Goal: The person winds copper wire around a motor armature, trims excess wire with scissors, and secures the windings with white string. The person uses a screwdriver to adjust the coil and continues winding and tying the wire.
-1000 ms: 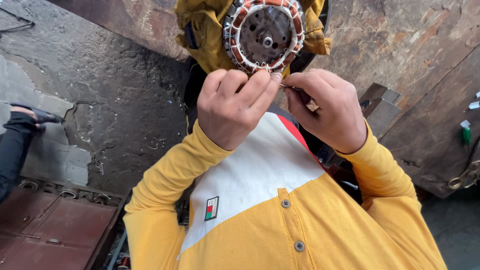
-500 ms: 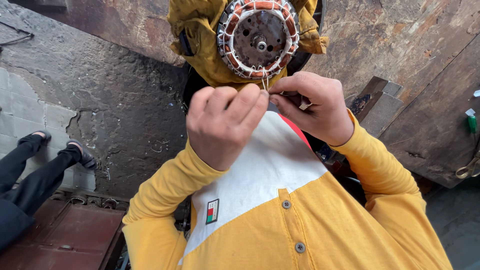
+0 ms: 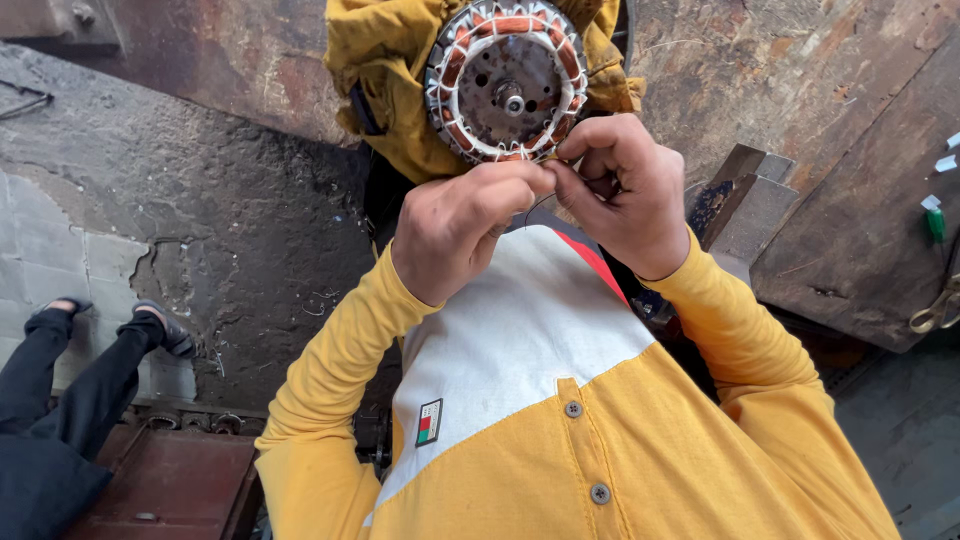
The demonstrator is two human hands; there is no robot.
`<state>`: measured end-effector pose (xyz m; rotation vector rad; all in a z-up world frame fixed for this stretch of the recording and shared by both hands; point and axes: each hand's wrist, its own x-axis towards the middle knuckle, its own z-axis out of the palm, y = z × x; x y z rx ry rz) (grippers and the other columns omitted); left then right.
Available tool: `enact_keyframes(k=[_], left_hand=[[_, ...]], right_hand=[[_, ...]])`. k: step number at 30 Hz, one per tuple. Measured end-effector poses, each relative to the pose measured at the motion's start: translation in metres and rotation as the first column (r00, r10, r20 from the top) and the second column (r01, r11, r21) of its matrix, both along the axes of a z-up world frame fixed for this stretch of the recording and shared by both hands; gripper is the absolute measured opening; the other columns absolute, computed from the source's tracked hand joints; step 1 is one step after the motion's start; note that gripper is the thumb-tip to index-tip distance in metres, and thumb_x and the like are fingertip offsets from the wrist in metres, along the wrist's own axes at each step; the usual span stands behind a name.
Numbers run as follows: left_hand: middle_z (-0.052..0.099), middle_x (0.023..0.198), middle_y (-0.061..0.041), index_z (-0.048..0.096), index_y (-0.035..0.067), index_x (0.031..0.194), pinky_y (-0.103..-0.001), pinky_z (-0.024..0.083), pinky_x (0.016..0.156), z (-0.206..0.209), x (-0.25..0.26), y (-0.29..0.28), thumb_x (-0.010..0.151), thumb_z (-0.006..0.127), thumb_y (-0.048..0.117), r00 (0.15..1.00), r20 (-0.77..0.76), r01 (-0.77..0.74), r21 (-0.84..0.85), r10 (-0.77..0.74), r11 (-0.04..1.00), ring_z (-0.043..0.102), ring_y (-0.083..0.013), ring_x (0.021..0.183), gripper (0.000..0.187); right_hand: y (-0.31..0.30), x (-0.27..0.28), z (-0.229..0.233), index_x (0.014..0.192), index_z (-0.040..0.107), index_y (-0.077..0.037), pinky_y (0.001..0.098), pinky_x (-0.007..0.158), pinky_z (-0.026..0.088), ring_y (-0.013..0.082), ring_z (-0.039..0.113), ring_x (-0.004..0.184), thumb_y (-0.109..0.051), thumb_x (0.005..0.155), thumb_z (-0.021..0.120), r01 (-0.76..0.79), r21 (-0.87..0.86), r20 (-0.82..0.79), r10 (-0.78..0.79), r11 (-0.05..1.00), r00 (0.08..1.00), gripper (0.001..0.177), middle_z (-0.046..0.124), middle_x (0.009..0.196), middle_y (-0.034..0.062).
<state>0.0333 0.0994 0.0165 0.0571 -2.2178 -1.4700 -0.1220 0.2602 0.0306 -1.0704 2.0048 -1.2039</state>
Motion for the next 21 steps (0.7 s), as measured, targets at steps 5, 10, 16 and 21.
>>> enact_keyframes(k=[5,10,16,21], left_hand=[[0.069,0.118,-0.010,0.054,0.008,0.125,-0.035,0.061,0.079,-0.001,0.001,-0.006,0.098,0.067,-0.008,0.997,0.075,0.023,-0.063,-0.018,0.998,0.074,-0.0275,0.099,0.034],[0.068,0.122,-0.010,0.058,0.007,0.126,-0.035,0.059,0.076,0.005,0.001,-0.022,0.091,0.069,-0.004,0.991,0.104,0.104,-0.216,-0.083,0.971,0.071,-0.0263,0.093,0.038],[0.071,0.122,-0.003,0.066,0.009,0.122,-0.032,0.057,0.078,0.016,0.005,-0.018,0.088,0.075,-0.002,0.993,0.121,0.037,-0.183,-0.015,0.982,0.065,-0.0223,0.088,0.037],[0.073,0.119,0.002,0.072,0.012,0.116,-0.027,0.057,0.080,0.021,0.010,0.001,0.091,0.086,0.001,0.974,0.087,-0.207,-0.031,0.209,0.978,0.066,-0.0178,0.093,0.031]], right_hand=[[0.002,0.004,-0.005,0.113,0.053,-0.001,0.0208,0.057,0.040,0.0014,0.052,0.064,0.007,0.101,0.073,0.010,-0.002,0.045,-0.010,1.000,0.999,0.025,0.057,0.074,0.0003],[0.005,0.005,-0.008,0.111,0.049,0.000,0.0200,0.059,0.042,0.0024,0.055,0.066,0.009,0.102,0.073,0.020,-0.026,0.003,-0.020,0.999,1.000,0.027,0.058,0.075,0.0011],[0.006,0.007,-0.004,0.111,0.050,0.000,0.0197,0.058,0.041,0.0030,0.053,0.064,0.008,0.101,0.074,0.055,-0.002,-0.009,-0.055,0.998,0.998,0.027,0.058,0.075,0.0013],[0.014,0.005,0.003,0.112,0.059,-0.002,0.0220,0.060,0.042,0.0051,0.050,0.065,0.005,0.099,0.076,0.017,0.051,-0.063,-0.014,0.999,0.998,0.022,0.057,0.080,0.0017]])
